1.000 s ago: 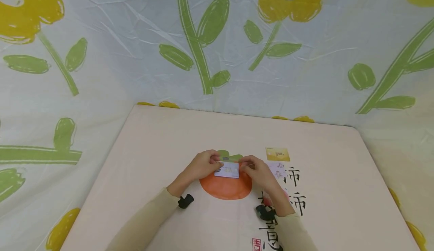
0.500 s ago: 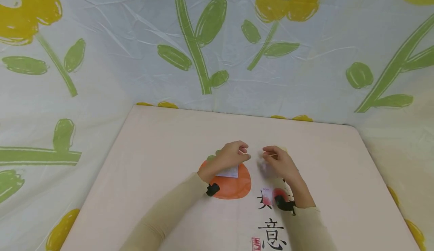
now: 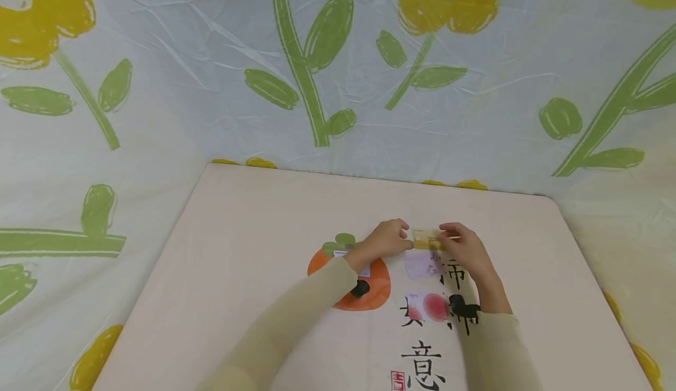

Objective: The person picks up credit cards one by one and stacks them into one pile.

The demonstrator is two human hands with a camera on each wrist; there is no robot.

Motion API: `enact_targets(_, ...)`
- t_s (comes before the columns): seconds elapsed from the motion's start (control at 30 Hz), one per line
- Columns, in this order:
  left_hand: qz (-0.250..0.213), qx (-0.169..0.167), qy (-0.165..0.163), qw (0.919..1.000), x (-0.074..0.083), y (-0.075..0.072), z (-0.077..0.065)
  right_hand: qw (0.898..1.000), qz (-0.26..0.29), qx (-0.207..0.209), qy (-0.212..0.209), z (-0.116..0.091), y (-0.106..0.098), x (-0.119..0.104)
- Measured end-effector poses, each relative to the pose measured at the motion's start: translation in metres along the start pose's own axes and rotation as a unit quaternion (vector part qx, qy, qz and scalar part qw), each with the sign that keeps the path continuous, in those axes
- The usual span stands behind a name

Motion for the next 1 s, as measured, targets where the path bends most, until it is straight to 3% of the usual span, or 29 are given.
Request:
enact_targets(0.33, 0.067, 0.025, -0.038, 0.9967, -0.001, 0.01, 0.016, 0.999, -0.009, -0.033, 0.029, 0.007, -0.009, 0.028)
enact_targets(0.8, 0.131, 0.063, -0.093, 0.985, 0.004, 0.015, 0.019, 0.998, -0.006, -0.059, 0.004, 0.012, -0.009, 0.036)
enact_targets(1.0, 0.142, 0.065, -0.097, 0.9829, 0.004, 0.019, 0.022, 0.998, -0.003, -0.058, -0.006, 0.013, -0.008, 0.039)
Point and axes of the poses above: each hand's wrist, its own z-axis towards the middle knuckle, its own y-axis out of the palm, x = y × z, the point moved 4 cm from there along z, towards the middle knuckle, and after that the axes turned 12 degrees about -x, right-handed, at the moved point
